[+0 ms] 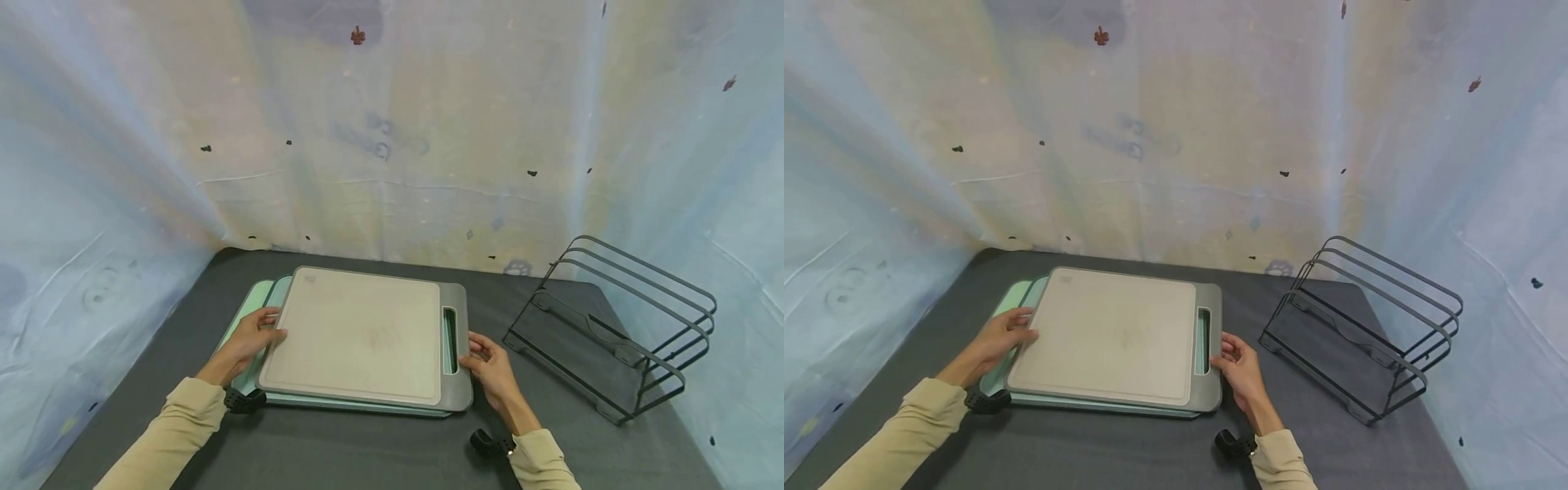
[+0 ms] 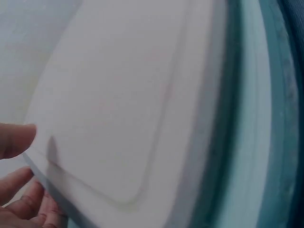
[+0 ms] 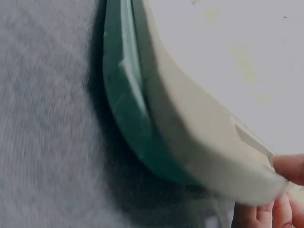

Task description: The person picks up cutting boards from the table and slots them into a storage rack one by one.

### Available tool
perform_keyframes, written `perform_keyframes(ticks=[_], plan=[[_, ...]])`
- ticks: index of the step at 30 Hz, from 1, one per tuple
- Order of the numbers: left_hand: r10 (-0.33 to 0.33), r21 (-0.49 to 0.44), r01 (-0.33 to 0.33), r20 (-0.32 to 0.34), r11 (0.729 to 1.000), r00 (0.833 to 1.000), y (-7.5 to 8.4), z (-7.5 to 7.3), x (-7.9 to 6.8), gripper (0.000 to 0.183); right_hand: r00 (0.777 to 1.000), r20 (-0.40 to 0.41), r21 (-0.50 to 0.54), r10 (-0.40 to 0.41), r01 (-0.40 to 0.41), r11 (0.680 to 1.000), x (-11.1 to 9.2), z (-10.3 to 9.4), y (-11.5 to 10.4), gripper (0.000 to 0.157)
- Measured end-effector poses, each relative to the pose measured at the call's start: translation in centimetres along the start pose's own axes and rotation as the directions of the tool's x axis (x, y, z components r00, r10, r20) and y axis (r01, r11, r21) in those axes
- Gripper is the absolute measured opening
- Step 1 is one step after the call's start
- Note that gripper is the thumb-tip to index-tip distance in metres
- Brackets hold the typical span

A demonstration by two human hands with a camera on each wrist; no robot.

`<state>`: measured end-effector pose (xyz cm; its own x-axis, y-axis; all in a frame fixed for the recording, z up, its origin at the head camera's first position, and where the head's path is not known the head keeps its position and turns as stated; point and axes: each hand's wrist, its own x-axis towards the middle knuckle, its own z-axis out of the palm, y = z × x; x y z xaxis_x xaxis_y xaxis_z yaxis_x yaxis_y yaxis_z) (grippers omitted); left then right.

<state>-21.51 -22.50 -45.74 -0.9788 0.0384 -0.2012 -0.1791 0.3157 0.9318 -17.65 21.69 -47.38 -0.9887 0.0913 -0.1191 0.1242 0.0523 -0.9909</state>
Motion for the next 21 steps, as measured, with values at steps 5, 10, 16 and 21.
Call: perform_keyframes(ticks=[5, 10, 16, 21], plan=[[0.019, -0.012, -0.02, -0.049, 1.0, 0.999, 0.5, -0.1, -0.2, 0.06, 0.999, -0.009, 0.095, 0.035, -0.034, 0.995, -0.2, 0.1, -0.5, 0.058], [0.036, 0.025, -0.034, -0.081, 0.999, 0.996, 1.1, -0.2, -0.3, 0.055, 0.999, -0.018, 0.105, 0.036, -0.034, 0.994, -0.2, -0.1, -1.0, 0.056], [0.045, 0.031, -0.043, -0.084, 0.999, 0.995, 1.5, -0.3, -0.6, 0.052, 0.997, -0.056, 0.065, 0.05, -0.046, 0.997, -0.6, -0.3, -2.0, 0.048], [0.08, 0.042, -0.076, -0.09, 0.996, 0.993, 2.2, -0.5, -0.8, 0.051, 0.994, -0.091, -0.005, 0.06, -0.06, 0.998, -1.1, -0.6, -3.0, 0.045]])
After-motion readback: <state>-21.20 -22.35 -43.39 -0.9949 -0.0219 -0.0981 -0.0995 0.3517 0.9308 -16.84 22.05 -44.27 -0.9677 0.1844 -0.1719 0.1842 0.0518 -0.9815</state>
